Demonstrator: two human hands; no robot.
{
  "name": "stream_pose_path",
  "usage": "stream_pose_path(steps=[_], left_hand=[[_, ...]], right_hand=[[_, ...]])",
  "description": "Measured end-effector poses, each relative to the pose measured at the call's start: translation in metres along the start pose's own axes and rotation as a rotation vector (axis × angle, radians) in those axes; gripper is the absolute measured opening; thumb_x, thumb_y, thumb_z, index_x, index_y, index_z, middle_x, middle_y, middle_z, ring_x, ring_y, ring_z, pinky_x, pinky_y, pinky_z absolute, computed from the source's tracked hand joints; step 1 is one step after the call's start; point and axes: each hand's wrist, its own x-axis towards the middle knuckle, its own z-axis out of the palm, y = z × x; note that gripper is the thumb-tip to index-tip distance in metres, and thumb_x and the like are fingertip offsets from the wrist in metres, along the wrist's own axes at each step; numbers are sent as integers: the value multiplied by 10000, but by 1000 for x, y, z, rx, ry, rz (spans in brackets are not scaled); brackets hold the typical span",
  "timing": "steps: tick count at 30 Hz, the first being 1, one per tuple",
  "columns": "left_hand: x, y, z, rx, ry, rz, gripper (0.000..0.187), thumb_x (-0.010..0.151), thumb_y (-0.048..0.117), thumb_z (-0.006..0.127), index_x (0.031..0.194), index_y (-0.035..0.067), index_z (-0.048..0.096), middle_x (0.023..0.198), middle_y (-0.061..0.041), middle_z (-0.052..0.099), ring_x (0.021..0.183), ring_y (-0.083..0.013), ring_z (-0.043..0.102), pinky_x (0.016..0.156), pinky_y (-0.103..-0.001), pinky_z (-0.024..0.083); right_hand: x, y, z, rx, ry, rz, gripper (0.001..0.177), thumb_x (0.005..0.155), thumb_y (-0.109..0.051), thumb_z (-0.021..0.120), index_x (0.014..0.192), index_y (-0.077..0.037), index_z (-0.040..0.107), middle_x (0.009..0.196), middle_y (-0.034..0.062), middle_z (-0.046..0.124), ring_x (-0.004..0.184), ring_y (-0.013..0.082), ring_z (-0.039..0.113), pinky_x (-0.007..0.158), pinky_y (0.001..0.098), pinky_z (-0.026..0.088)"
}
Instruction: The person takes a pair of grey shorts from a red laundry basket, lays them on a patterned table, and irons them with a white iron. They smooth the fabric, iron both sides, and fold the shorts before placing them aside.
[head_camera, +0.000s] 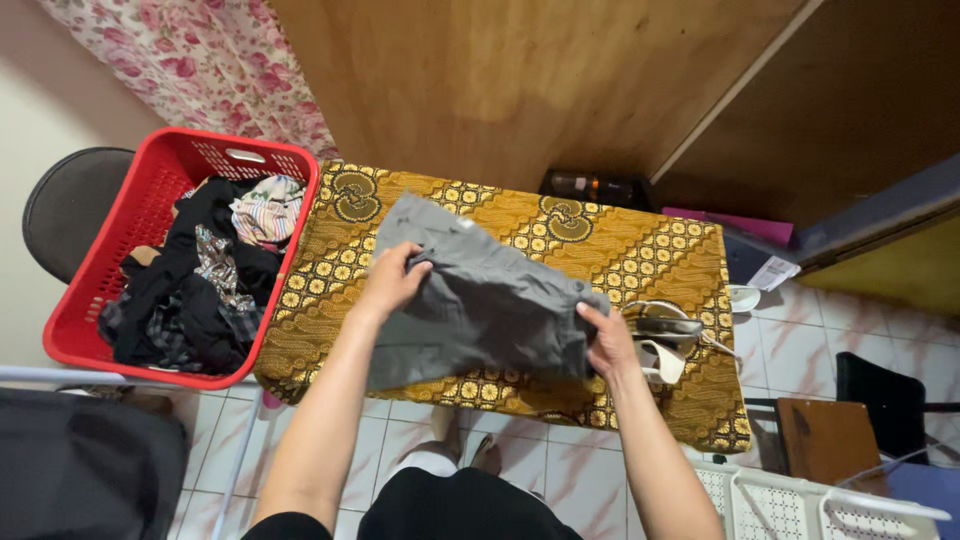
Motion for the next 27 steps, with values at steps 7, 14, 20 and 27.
stream_pose_path(steps=[7,14,20,27], left_hand=[[-34,36,-55,-171,231,419,431,781,100,811,1159,21,618,1069,-168,629,1014,-329,577,900,-418,476],[-42,43,-89,-290,-51,203,312,884,112,790,972,48,497,862,-140,581,810,-239,533,753,-358,485],[-61,38,-133,-291,-126,168,720,667,280,887,1256,91,517,912,-108,656,830,-233,623,735,-377,506],[-81,-72,-108,108,-436,-8,357,810,420,774,977,114,701,870,-126,741,871,-344,715,811,-445,543]], right_hand=[[-42,-48,39,-264,68,-327,625,744,-15,755,1306,-228,584,1157,8,730,1074,174,692,1004,386,569],[-58,-70,35,-455,-40,-588,188,949,-43,744,1132,-3,735,1040,67,770,922,134,717,890,306,591],[-78,-64,61,-438,-6,-717,146,969,-26,735,1114,-29,754,1035,28,766,907,91,701,852,236,556],[-82,-30,54,-482,77,-662,162,943,10,732,1102,-15,749,1038,22,761,906,93,690,852,238,549]])
